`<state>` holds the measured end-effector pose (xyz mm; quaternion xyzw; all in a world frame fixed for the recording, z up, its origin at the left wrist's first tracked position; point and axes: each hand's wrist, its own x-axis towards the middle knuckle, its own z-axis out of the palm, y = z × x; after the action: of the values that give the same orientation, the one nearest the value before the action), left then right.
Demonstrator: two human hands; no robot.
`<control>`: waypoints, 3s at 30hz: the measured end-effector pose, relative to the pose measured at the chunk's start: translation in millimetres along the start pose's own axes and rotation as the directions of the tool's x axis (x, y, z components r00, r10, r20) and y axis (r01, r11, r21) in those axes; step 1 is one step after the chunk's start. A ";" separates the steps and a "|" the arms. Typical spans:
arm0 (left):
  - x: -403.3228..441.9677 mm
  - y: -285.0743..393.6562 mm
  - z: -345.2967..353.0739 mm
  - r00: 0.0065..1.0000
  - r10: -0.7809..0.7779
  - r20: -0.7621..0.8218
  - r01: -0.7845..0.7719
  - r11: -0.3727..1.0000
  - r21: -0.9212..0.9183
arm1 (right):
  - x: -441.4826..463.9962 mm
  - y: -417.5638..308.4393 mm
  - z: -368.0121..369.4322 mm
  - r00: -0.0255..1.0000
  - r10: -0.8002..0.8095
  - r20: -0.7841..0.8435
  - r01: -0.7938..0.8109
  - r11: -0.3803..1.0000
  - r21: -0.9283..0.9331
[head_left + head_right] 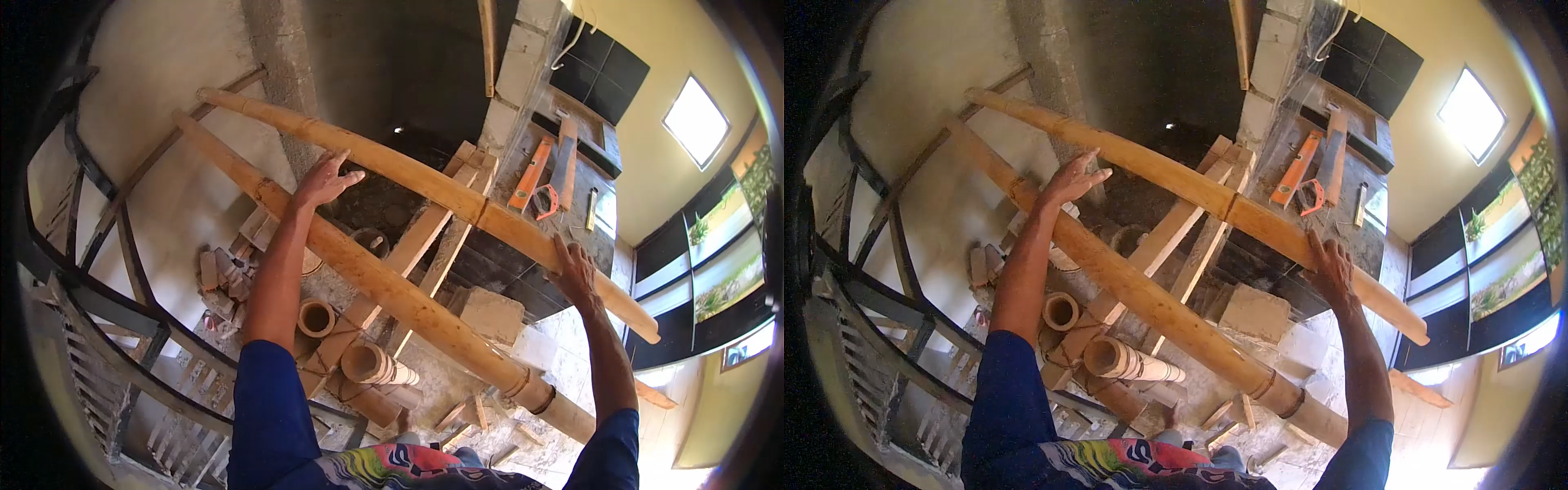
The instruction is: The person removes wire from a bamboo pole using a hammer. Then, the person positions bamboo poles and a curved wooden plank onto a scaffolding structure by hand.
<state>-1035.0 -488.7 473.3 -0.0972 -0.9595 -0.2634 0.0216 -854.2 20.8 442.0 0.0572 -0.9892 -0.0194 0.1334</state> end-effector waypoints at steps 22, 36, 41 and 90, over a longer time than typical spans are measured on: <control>0.0 -13.6 6.5 0.985 0.081 -0.152 -0.091 0.994 -0.055 | 13.6 -19.0 9.2 0.995 -0.061 -0.085 0.062 0.998 0.013; 17.2 -25.8 23.4 0.983 0.142 -0.121 -0.144 0.990 -0.011 | -1.4 -32.5 9.9 0.990 -0.045 -0.131 0.032 0.995 -0.099; 7.1 -3.7 0.2 0.959 0.116 -0.260 -0.149 0.982 -0.112 | 2.7 -39.1 -4.5 0.998 -0.006 -0.067 0.006 1.000 0.012; 21.6 -119.0 -18.2 0.676 -0.698 -0.238 -0.158 0.178 -0.971 | 6.5 -35.1 -10.3 0.994 0.000 0.105 -0.017 0.987 0.161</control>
<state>-1079.9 -594.5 431.2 0.2026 -0.5058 -0.8034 0.2402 -853.9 -15.0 451.8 0.0623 -0.9934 0.0587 0.0762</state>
